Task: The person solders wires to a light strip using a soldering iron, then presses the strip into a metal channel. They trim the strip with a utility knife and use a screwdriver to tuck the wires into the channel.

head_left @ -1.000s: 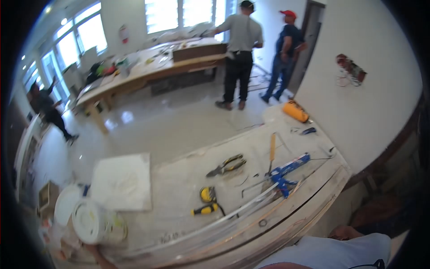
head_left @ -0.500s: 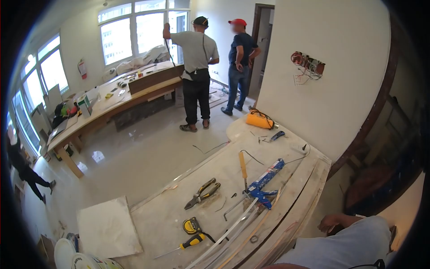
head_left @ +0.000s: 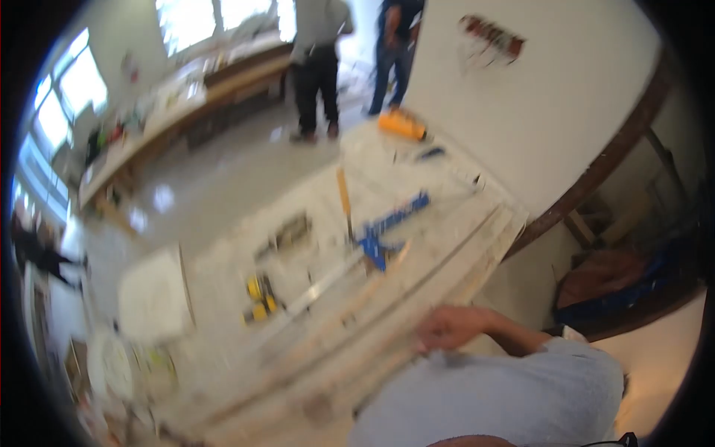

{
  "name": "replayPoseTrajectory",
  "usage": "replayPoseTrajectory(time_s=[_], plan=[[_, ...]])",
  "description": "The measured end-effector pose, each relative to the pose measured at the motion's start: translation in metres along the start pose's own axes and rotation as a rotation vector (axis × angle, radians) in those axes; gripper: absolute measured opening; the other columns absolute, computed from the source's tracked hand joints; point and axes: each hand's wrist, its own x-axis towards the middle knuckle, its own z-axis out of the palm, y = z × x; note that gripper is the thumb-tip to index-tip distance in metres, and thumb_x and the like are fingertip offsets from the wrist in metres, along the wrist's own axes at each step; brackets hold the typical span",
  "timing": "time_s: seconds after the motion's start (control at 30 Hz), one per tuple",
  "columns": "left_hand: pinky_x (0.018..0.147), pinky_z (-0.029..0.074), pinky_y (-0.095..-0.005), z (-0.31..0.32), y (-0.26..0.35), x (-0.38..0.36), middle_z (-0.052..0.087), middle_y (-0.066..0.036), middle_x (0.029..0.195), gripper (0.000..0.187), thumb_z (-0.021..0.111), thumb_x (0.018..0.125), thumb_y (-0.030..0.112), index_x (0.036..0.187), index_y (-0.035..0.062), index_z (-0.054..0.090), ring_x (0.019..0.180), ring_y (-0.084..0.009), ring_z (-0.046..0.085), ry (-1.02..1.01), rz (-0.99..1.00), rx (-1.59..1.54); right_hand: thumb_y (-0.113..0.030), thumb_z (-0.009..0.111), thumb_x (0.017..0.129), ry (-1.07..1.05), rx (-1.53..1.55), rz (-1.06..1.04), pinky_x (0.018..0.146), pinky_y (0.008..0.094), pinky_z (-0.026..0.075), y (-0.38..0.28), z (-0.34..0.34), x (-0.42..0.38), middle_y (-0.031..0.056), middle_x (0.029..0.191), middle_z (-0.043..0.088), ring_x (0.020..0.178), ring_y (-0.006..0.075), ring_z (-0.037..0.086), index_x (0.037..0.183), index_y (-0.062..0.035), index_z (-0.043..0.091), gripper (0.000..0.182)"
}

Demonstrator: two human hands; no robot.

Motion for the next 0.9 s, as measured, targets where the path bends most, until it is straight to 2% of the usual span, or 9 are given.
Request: replayPoseTrajectory(time_s=[0.03,0.07,0.1,0.13,0.27,0.43,0.5,0.73,0.9], plan=[[0.079,0.054,-0.0388,0.012,0.024,-0.010,0.069,-0.007,0.115,0.055,0.078,0.086,0.033,0.139,0.0228,0.066,0.100,-0.0305,0.064,-0.203,0.026,-0.113,-0.033,0.061,0.107,0.053,0.263,0.113,0.070,0.0351,0.054,-0.031,0.002,0.015,0.0072,0.100,0.076,0.078,0.0154,0.066,0.109,-0.0035,0.075,0.033],[0.095,0.055,-0.0552,0.036,0.041,-0.024,0.060,-0.032,0.133,0.051,0.067,0.093,0.038,0.127,0.0016,0.064,0.114,-0.0458,0.065,-0.248,0.038,-0.381,-0.030,0.057,0.108,0.094,0.403,-0.011,0.079,0.0380,0.059,-0.041,0.007,0.029,0.0088,0.113,0.075,0.092,0.0209,0.070,0.126,-0.0046,0.071,0.034],[0.087,0.055,-0.0521,0.072,0.101,-0.048,0.069,-0.026,0.108,0.028,0.070,0.091,0.038,0.103,0.0118,0.068,0.097,-0.0358,0.070,-0.069,-0.198,-0.475,-0.032,0.054,0.109,0.135,0.649,-0.147,0.080,0.0411,0.060,-0.029,0.028,0.049,0.0127,0.115,0.074,0.097,0.0260,0.070,0.132,-0.0036,0.066,0.038],[0.088,0.056,-0.0506,0.088,0.134,-0.042,0.071,-0.022,0.109,0.026,0.075,0.086,0.031,0.103,0.0113,0.072,0.097,-0.0361,0.071,-0.245,-0.142,-0.497,-0.034,0.051,0.110,0.198,0.890,-0.274,0.082,0.0442,0.061,-0.018,0.052,0.061,0.0165,0.117,0.073,0.102,0.0311,0.071,0.139,-0.0025,0.061,0.044],[0.078,0.061,-0.0385,0.133,0.199,-0.052,0.071,-0.012,0.128,0.044,0.078,0.076,0.010,0.120,0.0128,0.075,0.104,-0.0401,0.072,-0.846,0.100,-0.661,-0.048,0.050,0.109,0.280,1.697,0.068,0.096,0.0528,0.057,-0.063,0.056,0.045,0.0209,0.105,0.074,0.107,0.0364,0.071,0.124,-0.0006,0.062,0.051],[0.080,0.060,-0.0412,0.133,0.194,-0.107,0.069,-0.009,0.132,0.048,0.083,0.073,0.008,0.120,0.0120,0.075,0.110,-0.0354,0.070,-0.857,-0.256,-0.600,-0.040,0.042,0.112,0.362,1.306,0.071,0.070,0.0461,0.064,0.032,0.034,-0.013,0.0165,0.092,0.069,0.080,0.0330,0.073,0.127,0.0021,0.058,0.047],[0.087,0.057,-0.0437,0.140,0.173,-0.145,0.069,-0.008,0.126,0.045,0.084,0.072,0.008,0.116,0.0114,0.075,0.113,-0.0331,0.067,-0.751,-0.415,-0.334,-0.034,0.043,0.113,0.365,1.196,0.187,0.059,0.0306,0.058,0.034,0.021,-0.030,0.0106,0.086,0.069,0.069,0.0221,0.071,0.126,0.0001,0.059,0.040],[0.109,0.033,-0.0502,0.171,0.145,-0.182,0.061,-0.006,0.124,0.043,0.082,0.075,0.011,0.116,0.0137,0.072,0.124,-0.0317,0.053,-0.884,-0.372,-0.014,-0.027,0.048,0.112,0.053,0.462,0.443,0.058,0.0274,0.055,0.026,-0.012,-0.059,0.0085,0.093,0.069,0.060,0.0113,0.066,0.147,-0.0056,0.051,0.042],[0.106,0.033,-0.0495,0.184,0.140,-0.195,0.062,-0.006,0.116,0.036,0.083,0.076,0.014,0.111,0.0145,0.073,0.117,-0.0308,0.054,-0.891,-0.355,0.007,-0.016,0.053,0.106,-0.015,0.049,0.416,0.068,0.0352,0.056,0.029,-0.024,-0.058,0.0146,0.101,0.069,0.073,0.0214,0.069,0.150,-0.0089,0.052,0.044]])
